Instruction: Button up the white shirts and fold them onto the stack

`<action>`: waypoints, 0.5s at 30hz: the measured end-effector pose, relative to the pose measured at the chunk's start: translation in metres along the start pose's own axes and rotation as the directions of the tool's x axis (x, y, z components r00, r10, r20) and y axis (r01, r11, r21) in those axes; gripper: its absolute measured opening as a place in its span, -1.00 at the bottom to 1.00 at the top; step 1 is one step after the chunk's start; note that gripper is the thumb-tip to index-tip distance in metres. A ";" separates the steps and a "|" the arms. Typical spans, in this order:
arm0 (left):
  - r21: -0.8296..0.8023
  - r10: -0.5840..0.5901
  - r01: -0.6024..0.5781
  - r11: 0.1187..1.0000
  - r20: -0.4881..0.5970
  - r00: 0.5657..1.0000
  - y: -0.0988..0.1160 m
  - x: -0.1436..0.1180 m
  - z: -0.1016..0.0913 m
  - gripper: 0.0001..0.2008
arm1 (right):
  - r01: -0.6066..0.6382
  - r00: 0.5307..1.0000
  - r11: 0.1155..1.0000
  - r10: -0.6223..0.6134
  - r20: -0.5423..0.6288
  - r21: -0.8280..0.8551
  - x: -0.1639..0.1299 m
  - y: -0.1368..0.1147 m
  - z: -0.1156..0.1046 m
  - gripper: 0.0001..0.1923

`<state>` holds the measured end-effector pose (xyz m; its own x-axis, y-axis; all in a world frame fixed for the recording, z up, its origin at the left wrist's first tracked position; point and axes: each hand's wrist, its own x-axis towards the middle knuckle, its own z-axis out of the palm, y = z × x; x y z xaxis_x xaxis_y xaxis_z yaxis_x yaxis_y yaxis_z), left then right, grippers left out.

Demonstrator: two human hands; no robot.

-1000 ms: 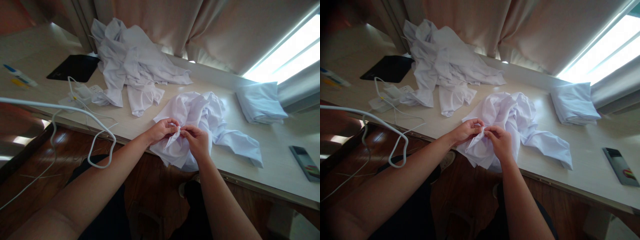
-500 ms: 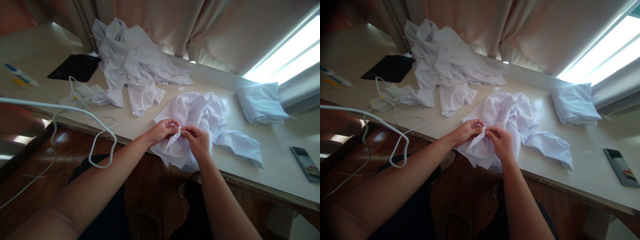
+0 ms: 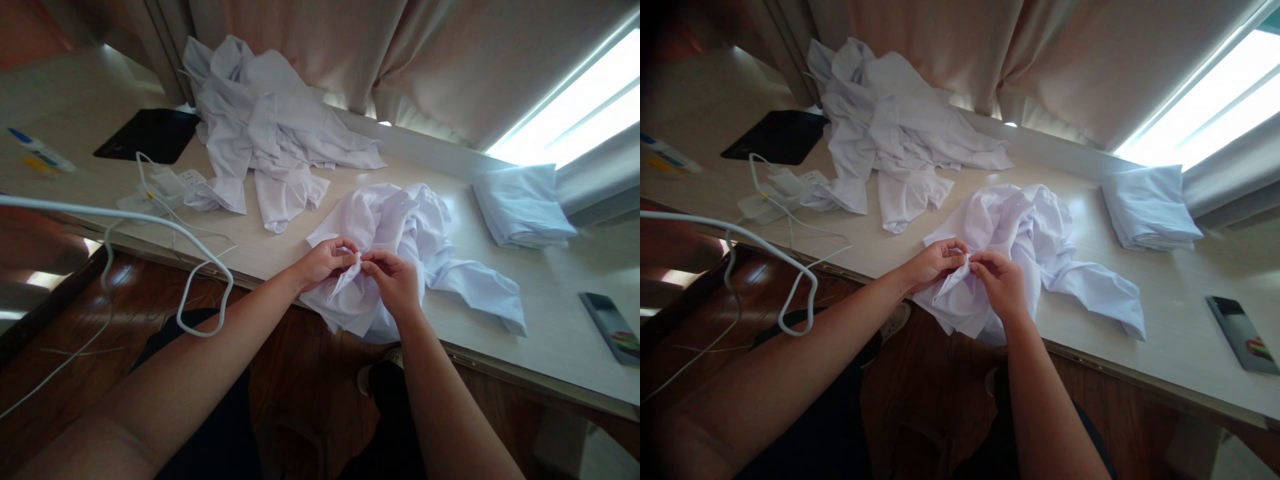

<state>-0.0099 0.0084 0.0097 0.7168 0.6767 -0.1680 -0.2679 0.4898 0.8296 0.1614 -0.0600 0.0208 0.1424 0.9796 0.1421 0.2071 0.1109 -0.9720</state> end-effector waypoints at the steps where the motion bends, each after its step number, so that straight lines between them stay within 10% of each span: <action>1: -0.003 -0.001 0.001 1.000 -0.001 1.000 0.000 0.000 0.000 -0.59 | 0.001 1.000 1.000 -0.001 0.008 -0.004 0.000 0.000 -0.001 -0.84; 15: -0.095 0.009 -0.013 0.995 -0.041 0.999 -0.008 0.003 0.003 -0.62 | 0.019 1.000 1.000 -0.019 0.003 0.012 -0.001 -0.007 0.001 -0.83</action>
<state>-0.0033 0.0049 0.0043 0.6873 0.7032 -0.1820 -0.3374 0.5309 0.7774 0.1589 -0.0614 0.0274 0.1359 0.9776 0.1604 0.1981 0.1319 -0.9713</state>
